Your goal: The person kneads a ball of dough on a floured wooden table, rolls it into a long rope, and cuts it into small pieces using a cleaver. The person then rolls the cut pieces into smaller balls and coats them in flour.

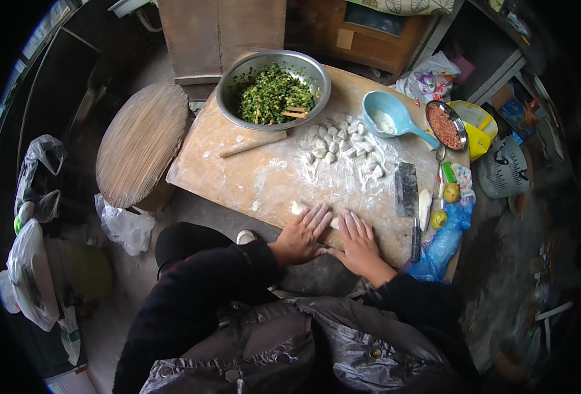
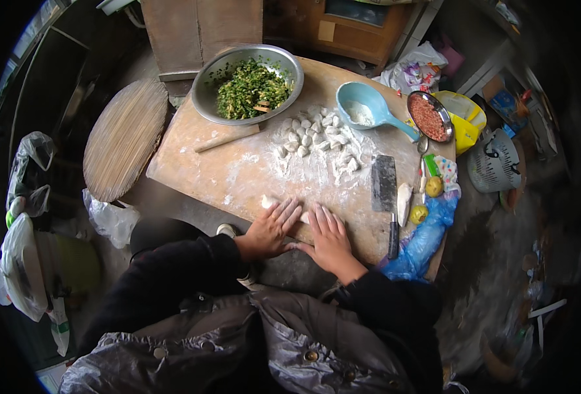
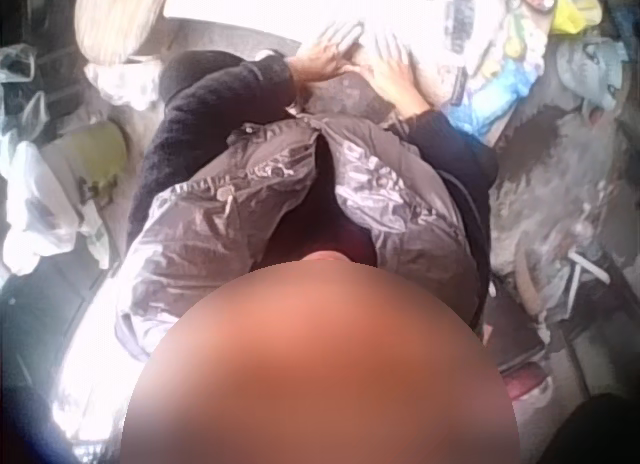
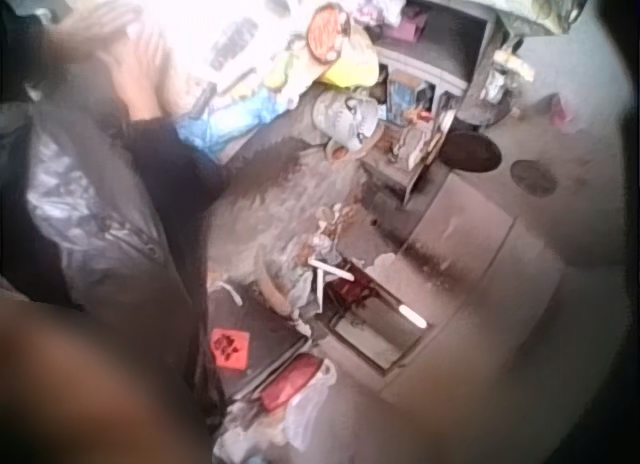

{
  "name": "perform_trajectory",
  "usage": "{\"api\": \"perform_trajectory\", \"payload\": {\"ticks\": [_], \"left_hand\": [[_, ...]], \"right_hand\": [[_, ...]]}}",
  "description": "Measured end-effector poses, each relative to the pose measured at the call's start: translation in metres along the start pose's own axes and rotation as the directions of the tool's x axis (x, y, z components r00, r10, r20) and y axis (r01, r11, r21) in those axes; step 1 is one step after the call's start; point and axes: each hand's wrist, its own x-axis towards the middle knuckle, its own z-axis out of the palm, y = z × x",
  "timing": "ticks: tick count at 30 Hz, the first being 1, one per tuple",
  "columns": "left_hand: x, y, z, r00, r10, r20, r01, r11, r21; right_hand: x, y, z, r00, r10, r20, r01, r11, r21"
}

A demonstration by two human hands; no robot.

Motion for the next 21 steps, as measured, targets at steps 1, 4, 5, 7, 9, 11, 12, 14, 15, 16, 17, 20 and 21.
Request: {"api": "perform_trajectory", "payload": {"ticks": [1, 4, 5, 7, 9, 11, 12, 14, 15, 16, 17, 20, 21], "left_hand": [[-0.007, 0.001, -0.001, 1.0, 0.001, -0.002, -0.001, 1.0, -0.002], [-0.003, -0.004, 0.002, 0.997, -0.054, -0.061, 0.051, 0.997, -0.054], [0.006, -0.01, 0.004, 0.991, -0.112, -0.068, 0.107, 0.992, -0.066], [0.031, -0.026, 0.007, 0.978, -0.191, -0.085, 0.19, 0.982, -0.015], [0.058, -0.043, 0.007, 0.957, -0.269, -0.111, 0.274, 0.961, 0.032], [0.082, -0.059, 0.003, 0.933, -0.332, -0.14, 0.338, 0.941, 0.025], [0.091, -0.067, 0.001, 0.929, -0.334, -0.162, 0.347, 0.936, 0.062], [0.103, -0.078, -0.002, 0.918, -0.33, -0.22, 0.356, 0.93, 0.092], [0.104, -0.081, -0.002, 0.918, -0.321, -0.23, 0.342, 0.938, 0.057], [0.103, -0.082, -0.002, 0.927, -0.308, -0.211, 0.325, 0.944, 0.05], [0.099, -0.083, 0.0, 0.932, -0.278, -0.234, 0.296, 0.954, 0.045], [0.078, -0.078, 0.003, 0.959, -0.204, -0.196, 0.221, 0.973, 0.067], [0.068, -0.074, 0.002, 0.964, -0.2, -0.175, 0.212, 0.976, 0.054]], "right_hand": [[-0.007, 0.001, -0.001, 1.0, -0.022, 0.003, 0.021, 1.0, 0.018], [-0.003, 0.008, 0.004, 0.994, 0.09, 0.058, -0.091, 0.996, 0.014], [0.007, 0.011, 0.008, 0.99, 0.142, 0.003, -0.142, 0.989, 0.033], [0.033, 0.024, 0.014, 0.954, 0.299, -0.02, -0.299, 0.954, 0.003], [0.062, 0.038, 0.015, 0.922, 0.375, -0.097, -0.379, 0.925, -0.019], [0.085, 0.057, 0.007, 0.887, 0.435, -0.153, -0.444, 0.895, -0.029], [0.095, 0.064, 0.003, 0.898, 0.343, -0.276, -0.373, 0.926, -0.064], [0.108, 0.074, -0.003, 0.876, 0.165, -0.454, -0.26, 0.953, -0.156], [0.111, 0.075, -0.003, 0.876, 0.139, -0.462, -0.235, 0.959, -0.159], [0.11, 0.076, -0.003, 0.917, 0.169, -0.361, -0.238, 0.959, -0.156], [0.106, 0.072, 0.001, 0.934, 0.151, -0.322, -0.21, 0.965, -0.158], [0.08, 0.059, 0.012, 0.969, 0.138, -0.206, -0.171, 0.974, -0.15], [0.067, 0.053, 0.015, 0.978, 0.124, -0.168, -0.148, 0.98, -0.136]]}}
